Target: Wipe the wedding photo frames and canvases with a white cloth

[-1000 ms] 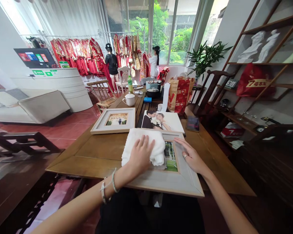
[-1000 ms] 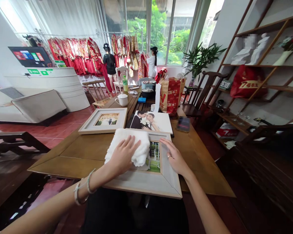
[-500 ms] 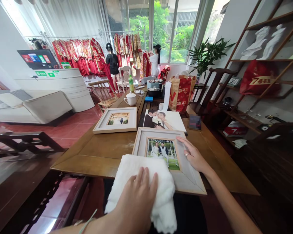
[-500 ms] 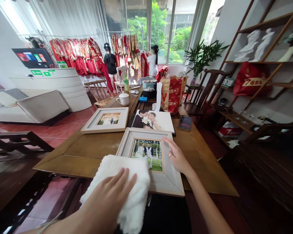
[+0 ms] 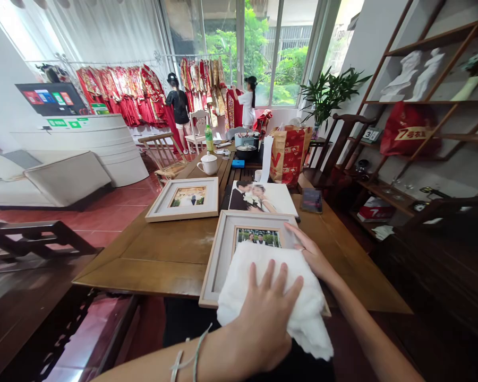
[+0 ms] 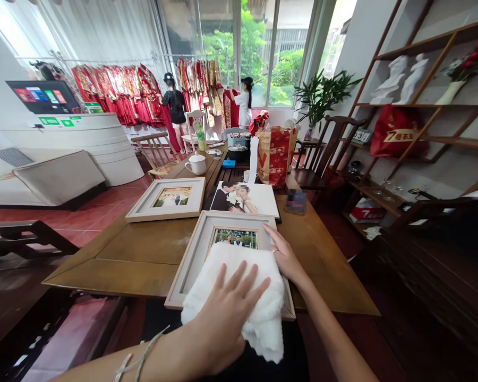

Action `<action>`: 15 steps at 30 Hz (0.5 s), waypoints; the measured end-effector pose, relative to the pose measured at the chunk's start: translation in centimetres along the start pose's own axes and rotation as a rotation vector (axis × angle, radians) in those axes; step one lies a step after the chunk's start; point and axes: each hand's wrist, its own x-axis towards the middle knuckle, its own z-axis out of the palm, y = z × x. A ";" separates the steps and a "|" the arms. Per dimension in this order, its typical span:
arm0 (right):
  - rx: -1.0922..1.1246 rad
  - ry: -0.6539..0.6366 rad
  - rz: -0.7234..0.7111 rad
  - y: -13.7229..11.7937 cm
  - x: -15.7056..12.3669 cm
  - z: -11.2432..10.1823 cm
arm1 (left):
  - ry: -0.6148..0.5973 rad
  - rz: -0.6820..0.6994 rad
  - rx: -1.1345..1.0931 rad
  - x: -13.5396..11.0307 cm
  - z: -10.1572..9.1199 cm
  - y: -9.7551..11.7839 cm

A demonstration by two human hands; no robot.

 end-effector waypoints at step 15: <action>-0.115 0.048 -0.016 0.2 -0.2 0.0 | 0.018 -0.267 0.217 7.7 -2.0 -5.3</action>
